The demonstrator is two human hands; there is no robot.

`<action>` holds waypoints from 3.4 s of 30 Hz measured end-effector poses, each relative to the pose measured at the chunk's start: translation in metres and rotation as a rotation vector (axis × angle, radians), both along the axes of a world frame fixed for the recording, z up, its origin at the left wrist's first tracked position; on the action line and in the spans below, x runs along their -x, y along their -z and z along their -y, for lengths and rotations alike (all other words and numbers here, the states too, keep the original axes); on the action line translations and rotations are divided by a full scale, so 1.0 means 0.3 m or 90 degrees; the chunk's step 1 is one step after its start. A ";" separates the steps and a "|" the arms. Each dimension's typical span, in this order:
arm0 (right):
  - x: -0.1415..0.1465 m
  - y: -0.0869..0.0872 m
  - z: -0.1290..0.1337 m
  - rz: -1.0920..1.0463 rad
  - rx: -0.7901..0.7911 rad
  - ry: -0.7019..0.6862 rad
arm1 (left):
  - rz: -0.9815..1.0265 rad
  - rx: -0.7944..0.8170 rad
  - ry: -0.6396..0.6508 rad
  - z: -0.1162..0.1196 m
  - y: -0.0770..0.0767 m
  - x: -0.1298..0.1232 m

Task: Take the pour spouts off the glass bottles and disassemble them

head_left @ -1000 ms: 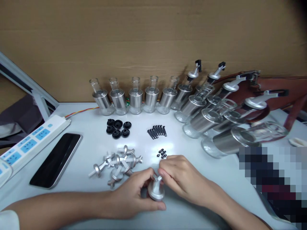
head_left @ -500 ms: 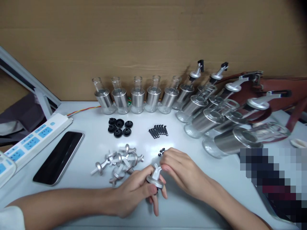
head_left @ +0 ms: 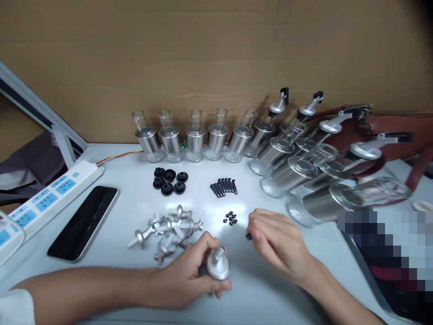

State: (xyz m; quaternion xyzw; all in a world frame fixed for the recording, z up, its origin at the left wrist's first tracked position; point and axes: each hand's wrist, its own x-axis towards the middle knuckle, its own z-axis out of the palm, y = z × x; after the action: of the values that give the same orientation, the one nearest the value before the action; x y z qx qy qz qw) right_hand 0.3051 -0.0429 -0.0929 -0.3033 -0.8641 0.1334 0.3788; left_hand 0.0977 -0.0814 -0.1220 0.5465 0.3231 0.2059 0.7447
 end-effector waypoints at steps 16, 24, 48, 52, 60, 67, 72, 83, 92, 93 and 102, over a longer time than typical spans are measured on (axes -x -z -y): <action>-0.051 0.019 -0.047 -0.042 0.117 0.142 | 0.023 0.024 0.038 0.002 0.013 0.005; -0.065 0.059 -0.083 0.132 0.111 0.143 | 0.019 0.014 0.029 -0.001 0.012 0.008; -0.053 0.056 -0.061 0.235 0.325 0.064 | 0.027 0.009 0.030 -0.004 -0.001 0.004; -0.047 0.062 -0.059 0.237 0.322 0.047 | 0.024 0.010 0.035 -0.002 0.000 0.005; -0.039 0.054 -0.058 0.246 0.311 0.038 | 0.036 0.025 0.019 -0.002 0.000 0.001; -0.028 0.061 -0.045 0.243 0.245 -0.004 | 0.016 0.026 0.020 -0.009 -0.018 -0.003; -0.026 0.057 -0.042 0.249 0.255 0.004 | 0.023 0.022 0.023 -0.005 -0.011 -0.002; -0.025 0.032 -0.032 0.174 0.222 -0.012 | 0.071 -0.007 0.018 -0.003 0.026 0.009; -0.023 0.061 -0.045 0.226 0.253 -0.004 | 0.076 -0.030 0.026 -0.004 0.027 0.011; -0.024 0.059 -0.044 0.215 0.254 -0.009 | 0.075 -0.037 0.023 -0.005 0.020 0.010; 0.000 0.017 -0.008 0.009 0.198 -0.131 | 0.037 0.034 -0.042 0.008 0.000 -0.011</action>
State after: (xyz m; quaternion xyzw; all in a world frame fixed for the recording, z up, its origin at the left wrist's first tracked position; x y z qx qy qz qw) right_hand 0.3051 -0.0406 -0.0979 -0.2691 -0.8623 0.3011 0.3056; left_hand 0.1011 -0.0836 -0.1221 0.5089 0.3246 0.2377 0.7610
